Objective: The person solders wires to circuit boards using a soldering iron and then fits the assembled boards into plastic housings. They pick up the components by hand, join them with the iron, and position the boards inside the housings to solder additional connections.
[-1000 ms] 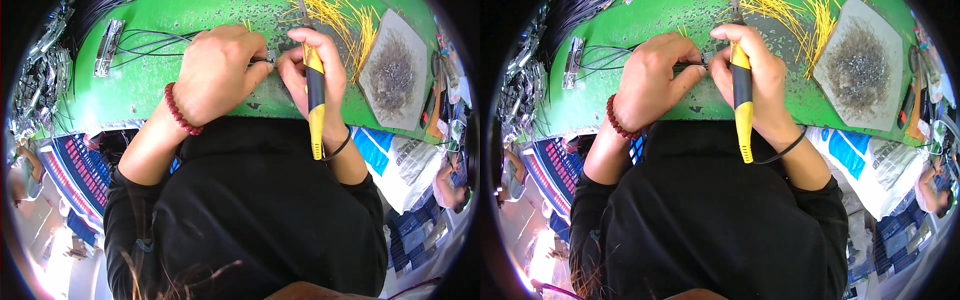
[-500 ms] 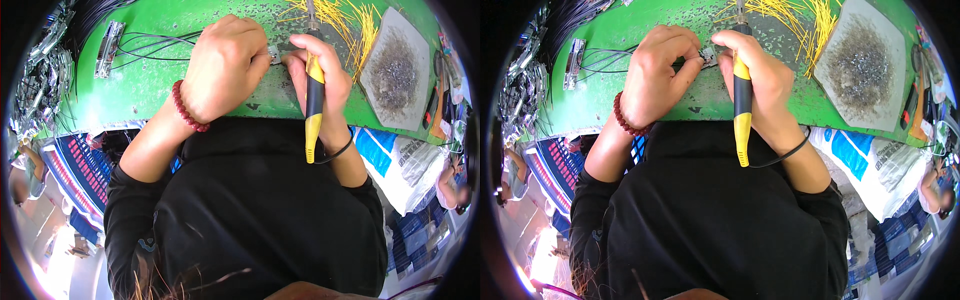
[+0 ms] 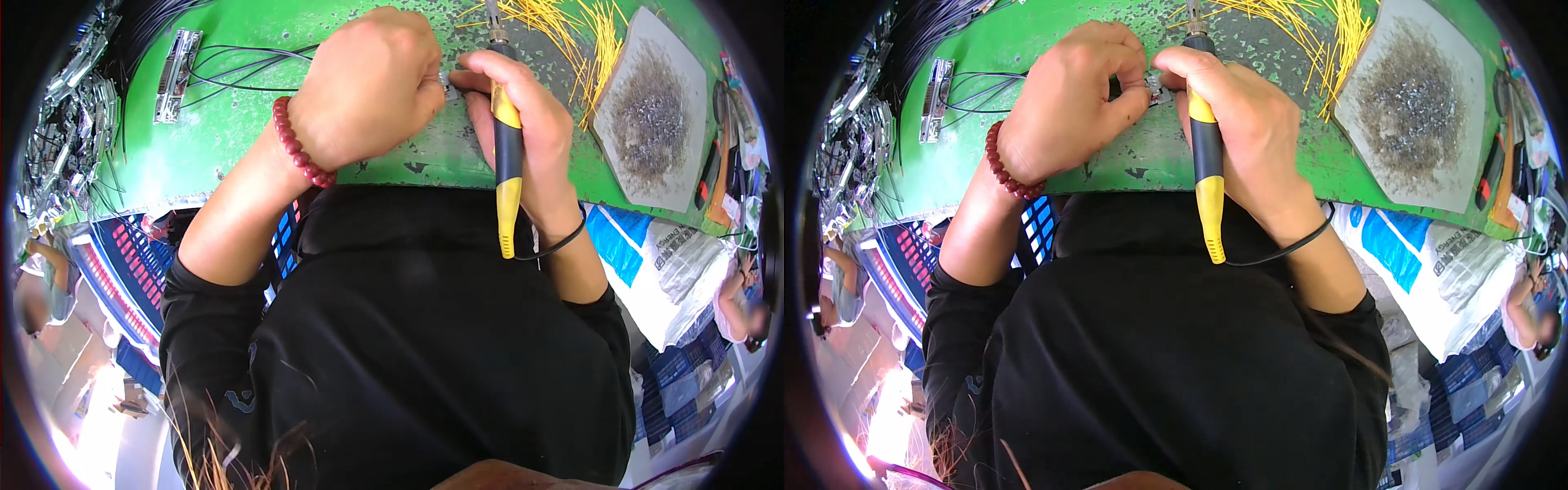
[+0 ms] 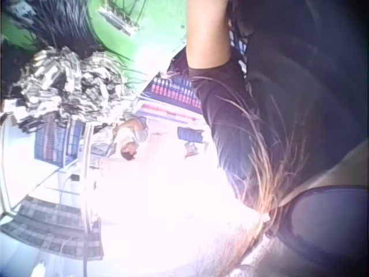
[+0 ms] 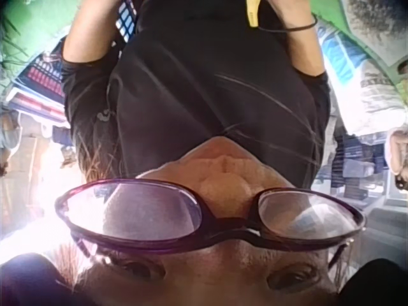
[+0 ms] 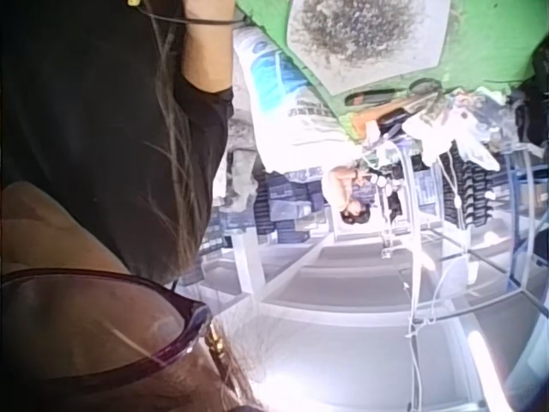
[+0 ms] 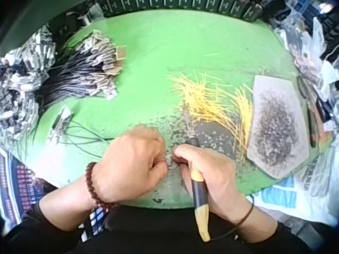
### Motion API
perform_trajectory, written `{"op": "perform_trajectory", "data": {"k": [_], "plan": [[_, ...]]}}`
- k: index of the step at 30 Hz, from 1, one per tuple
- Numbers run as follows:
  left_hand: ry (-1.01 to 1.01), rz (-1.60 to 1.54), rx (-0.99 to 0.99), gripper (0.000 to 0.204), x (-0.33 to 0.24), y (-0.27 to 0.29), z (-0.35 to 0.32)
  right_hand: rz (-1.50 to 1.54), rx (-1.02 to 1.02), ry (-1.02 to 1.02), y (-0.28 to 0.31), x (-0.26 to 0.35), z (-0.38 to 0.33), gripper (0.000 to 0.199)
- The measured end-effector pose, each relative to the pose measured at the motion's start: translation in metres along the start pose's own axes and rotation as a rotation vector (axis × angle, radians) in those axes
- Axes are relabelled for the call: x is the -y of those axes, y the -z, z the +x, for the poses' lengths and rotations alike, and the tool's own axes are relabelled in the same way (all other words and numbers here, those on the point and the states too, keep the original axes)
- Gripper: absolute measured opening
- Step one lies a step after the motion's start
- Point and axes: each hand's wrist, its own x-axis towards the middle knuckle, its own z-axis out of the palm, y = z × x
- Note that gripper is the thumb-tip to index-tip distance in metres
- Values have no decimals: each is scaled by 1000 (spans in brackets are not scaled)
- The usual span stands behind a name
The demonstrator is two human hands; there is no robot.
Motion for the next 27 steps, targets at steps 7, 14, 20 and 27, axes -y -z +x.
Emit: {"op": "perform_trajectory", "data": {"k": [7,14,20,27], "plan": [[16,12,45,11,2,0,4,-5,-23,4,-1,0,0,39],[24,18,55,11,2,0,5,32,-26,-8,-1,1,0,36],[45,12,44,12,1,-1,5,233,-179,55,-4,-1,-4,30],[27,-7,26,13,2,-2,4,385,-44,-188,49,6,-34,45]]}}
